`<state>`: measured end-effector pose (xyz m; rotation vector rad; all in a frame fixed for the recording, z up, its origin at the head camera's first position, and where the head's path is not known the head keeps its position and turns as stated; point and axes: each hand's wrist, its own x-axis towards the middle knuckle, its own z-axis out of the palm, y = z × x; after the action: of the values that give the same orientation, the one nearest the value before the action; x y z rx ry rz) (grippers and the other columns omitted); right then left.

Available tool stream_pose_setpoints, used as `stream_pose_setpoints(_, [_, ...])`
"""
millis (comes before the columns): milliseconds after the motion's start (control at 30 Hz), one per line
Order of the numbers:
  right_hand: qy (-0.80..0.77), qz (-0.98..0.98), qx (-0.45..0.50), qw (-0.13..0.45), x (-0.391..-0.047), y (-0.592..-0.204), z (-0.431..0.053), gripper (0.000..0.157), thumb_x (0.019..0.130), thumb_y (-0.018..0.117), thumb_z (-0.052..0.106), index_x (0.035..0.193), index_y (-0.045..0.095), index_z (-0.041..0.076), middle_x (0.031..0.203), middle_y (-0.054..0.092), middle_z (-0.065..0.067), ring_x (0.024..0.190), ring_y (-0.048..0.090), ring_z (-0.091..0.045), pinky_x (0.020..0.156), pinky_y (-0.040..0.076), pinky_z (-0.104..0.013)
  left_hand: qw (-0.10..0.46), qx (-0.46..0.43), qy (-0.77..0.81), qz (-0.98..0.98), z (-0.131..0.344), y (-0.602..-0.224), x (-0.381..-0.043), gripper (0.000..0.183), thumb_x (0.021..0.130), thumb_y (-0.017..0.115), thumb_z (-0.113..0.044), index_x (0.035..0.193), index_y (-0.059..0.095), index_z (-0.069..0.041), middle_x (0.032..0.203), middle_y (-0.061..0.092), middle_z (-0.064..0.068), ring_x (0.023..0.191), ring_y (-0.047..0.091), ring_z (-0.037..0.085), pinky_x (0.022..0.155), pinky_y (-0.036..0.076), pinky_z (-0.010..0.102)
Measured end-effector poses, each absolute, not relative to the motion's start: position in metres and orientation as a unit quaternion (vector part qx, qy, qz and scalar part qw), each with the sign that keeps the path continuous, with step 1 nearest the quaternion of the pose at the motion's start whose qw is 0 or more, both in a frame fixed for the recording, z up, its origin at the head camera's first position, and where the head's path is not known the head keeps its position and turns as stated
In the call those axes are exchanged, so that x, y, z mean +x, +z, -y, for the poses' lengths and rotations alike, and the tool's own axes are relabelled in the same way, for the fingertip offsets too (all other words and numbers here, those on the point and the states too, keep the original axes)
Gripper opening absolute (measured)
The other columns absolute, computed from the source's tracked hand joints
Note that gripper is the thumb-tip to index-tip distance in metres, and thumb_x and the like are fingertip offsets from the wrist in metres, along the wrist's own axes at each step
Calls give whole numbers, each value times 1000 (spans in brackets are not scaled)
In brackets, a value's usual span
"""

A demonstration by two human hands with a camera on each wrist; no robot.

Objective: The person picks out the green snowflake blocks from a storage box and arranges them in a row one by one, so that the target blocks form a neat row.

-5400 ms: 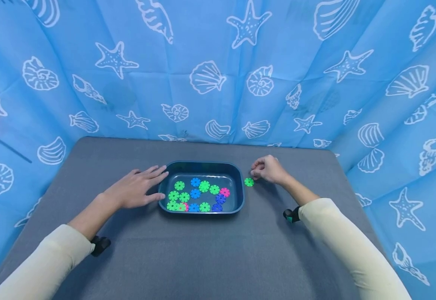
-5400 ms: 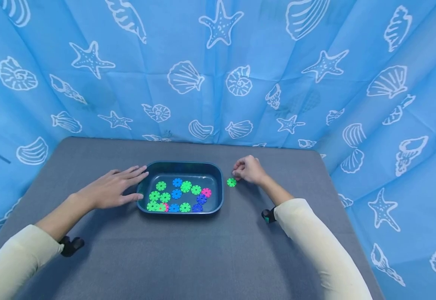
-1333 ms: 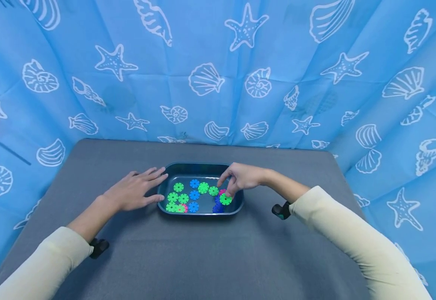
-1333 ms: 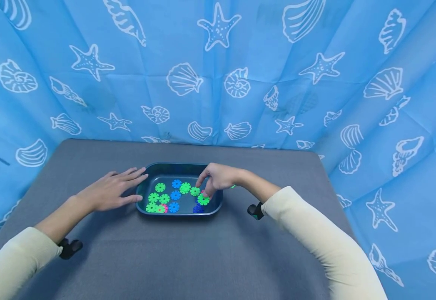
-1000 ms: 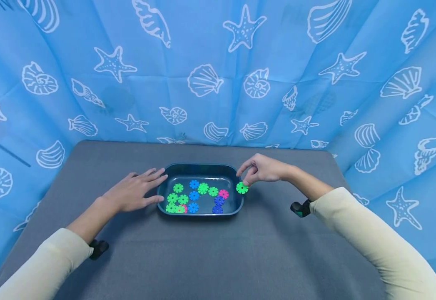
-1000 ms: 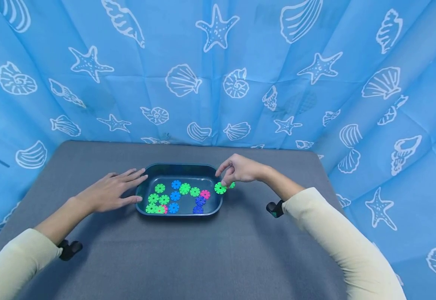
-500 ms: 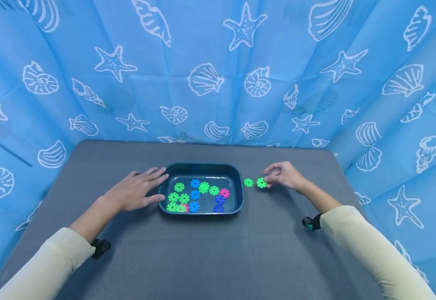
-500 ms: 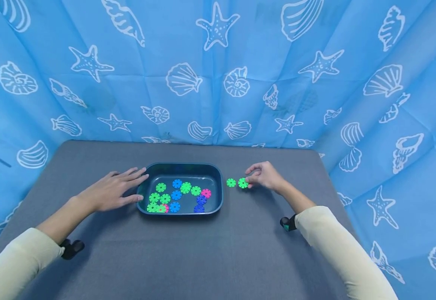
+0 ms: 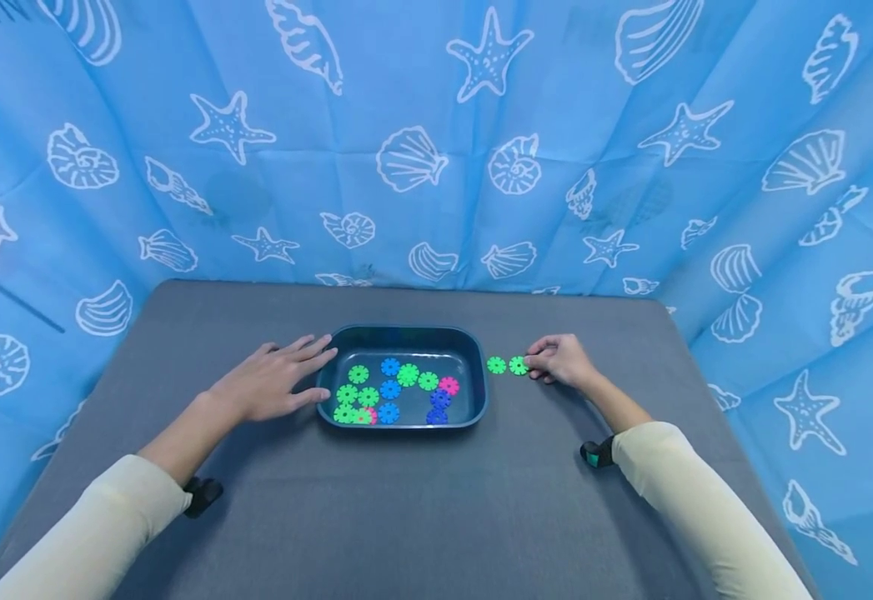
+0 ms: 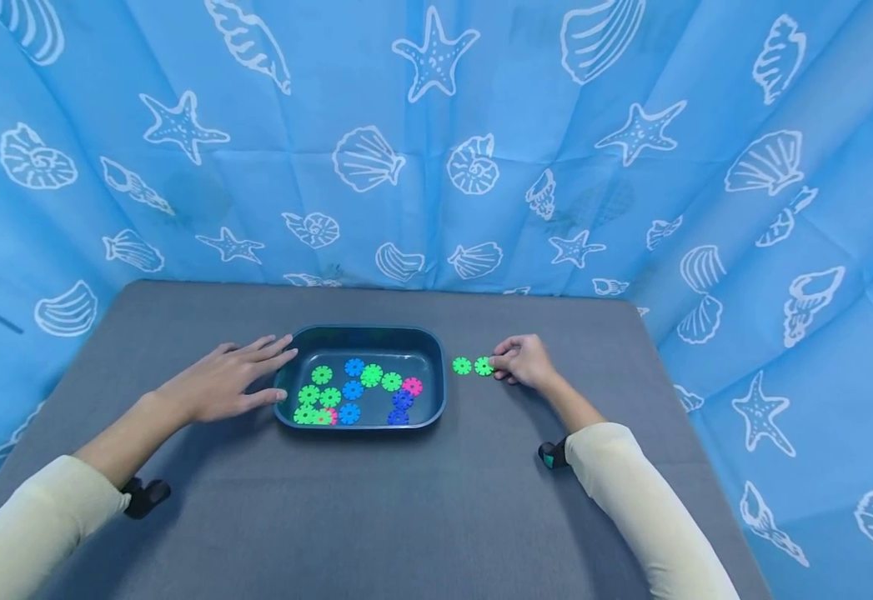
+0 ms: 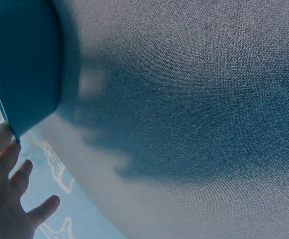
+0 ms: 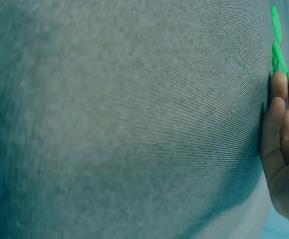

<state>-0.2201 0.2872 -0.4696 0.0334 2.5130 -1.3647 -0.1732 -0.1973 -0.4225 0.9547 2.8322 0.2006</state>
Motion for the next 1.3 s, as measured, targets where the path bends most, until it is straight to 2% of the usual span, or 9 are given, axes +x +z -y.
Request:
stream_pose_setpoints(467, [-450,-882,20,134,-221,-475,-288,24,92,72,10,104,65,-9,75,72,-8,60,66,-10,51,53,-26,74,316,61,-944,198,-424,-175,72,98,57,-51,154,38,-11,161,30,13,146,29,40,106,30,69])
stream_pose_setpoints(667, [-451,-882,14,137,-222,-474,-289,23,94,70,9,105,65,-10,75,72,-8,60,66,-10,50,53,-26,73,319,59,-943,197,-424,-175,72,98,57,-51,154,38,-11,161,31,13,146,30,39,106,30,69])
stream_pose_setpoints(800, [-466,-872,-5,153,-223,-468,-289,23,97,64,6,108,63,-13,79,72,-13,63,67,-13,52,55,-28,77,320,56,-943,198,-423,-175,72,98,57,-51,154,38,-10,161,31,13,146,30,39,106,30,68])
stream_pose_setpoints(1033, [-480,-860,-22,171,-229,-440,-282,29,101,57,9,113,60,-17,92,70,-26,74,71,-24,69,60,-39,73,326,58,-941,198,-419,-175,72,98,58,-51,153,39,-10,160,32,14,146,30,38,107,30,68])
stream_pose_setpoints(1300, [-483,-854,-69,181,-241,-400,-259,33,103,57,15,120,61,-13,102,71,-24,93,72,-34,85,57,-48,72,329,64,-939,198,-422,-176,71,97,58,-50,153,40,-9,160,32,15,145,31,40,106,30,69])
